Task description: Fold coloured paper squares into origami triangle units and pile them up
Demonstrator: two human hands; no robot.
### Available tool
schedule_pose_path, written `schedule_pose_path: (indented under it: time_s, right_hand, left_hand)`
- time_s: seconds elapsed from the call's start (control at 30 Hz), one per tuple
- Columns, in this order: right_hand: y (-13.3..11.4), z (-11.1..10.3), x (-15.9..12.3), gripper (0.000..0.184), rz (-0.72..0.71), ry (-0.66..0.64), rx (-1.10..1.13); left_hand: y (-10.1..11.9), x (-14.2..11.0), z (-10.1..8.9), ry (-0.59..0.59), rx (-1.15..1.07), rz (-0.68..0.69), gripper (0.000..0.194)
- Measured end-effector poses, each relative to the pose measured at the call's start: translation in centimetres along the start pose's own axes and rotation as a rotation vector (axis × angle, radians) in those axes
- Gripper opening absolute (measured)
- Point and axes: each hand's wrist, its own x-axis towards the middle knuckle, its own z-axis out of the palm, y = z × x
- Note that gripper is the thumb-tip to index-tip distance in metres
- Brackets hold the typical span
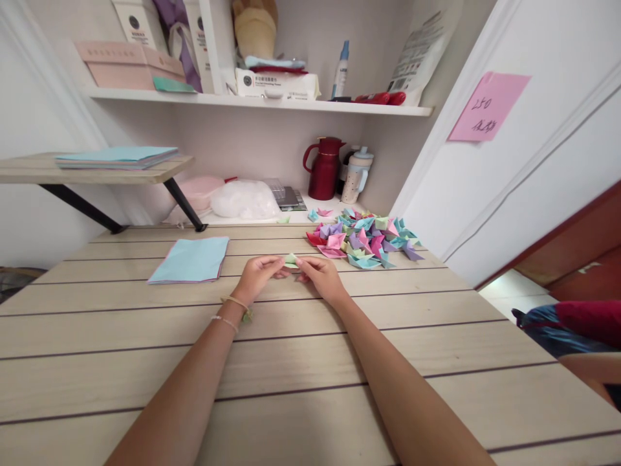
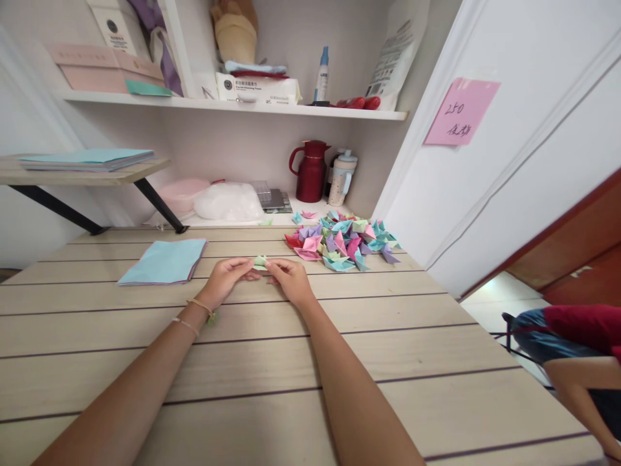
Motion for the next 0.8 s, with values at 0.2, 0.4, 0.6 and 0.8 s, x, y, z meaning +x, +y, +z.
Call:
schedule_pose_path:
  time_s: [0.2, 0.4, 0.6, 0.8]
  right_hand:
    - [0.3, 0.0, 0.2, 0.028, -0.029, 0.033, 0.066]
    - [0.4, 0.0, 0.2, 0.035, -0.021, 0.007, 0.154]
    - [0.4, -0.1, 0.2, 0.027, -0.05, 0.013, 0.071]
    - [0.2, -0.1, -0.1, 0.043, -0.066, 0.006, -0.2]
  left_hand:
    - [-0.3, 0.1, -0.1, 0.05, 0.041, 0.047, 0.027]
    - [-0.5, 0.3, -0.3, 0.025, 0.031, 0.068, 0.022]
    - [-0.6, 0.1, -0.2, -0.035, 0.093, 0.084, 0.033]
    - [-1.2, 0.3, -0.2, -0.029, 0.191, 0.116, 0.051]
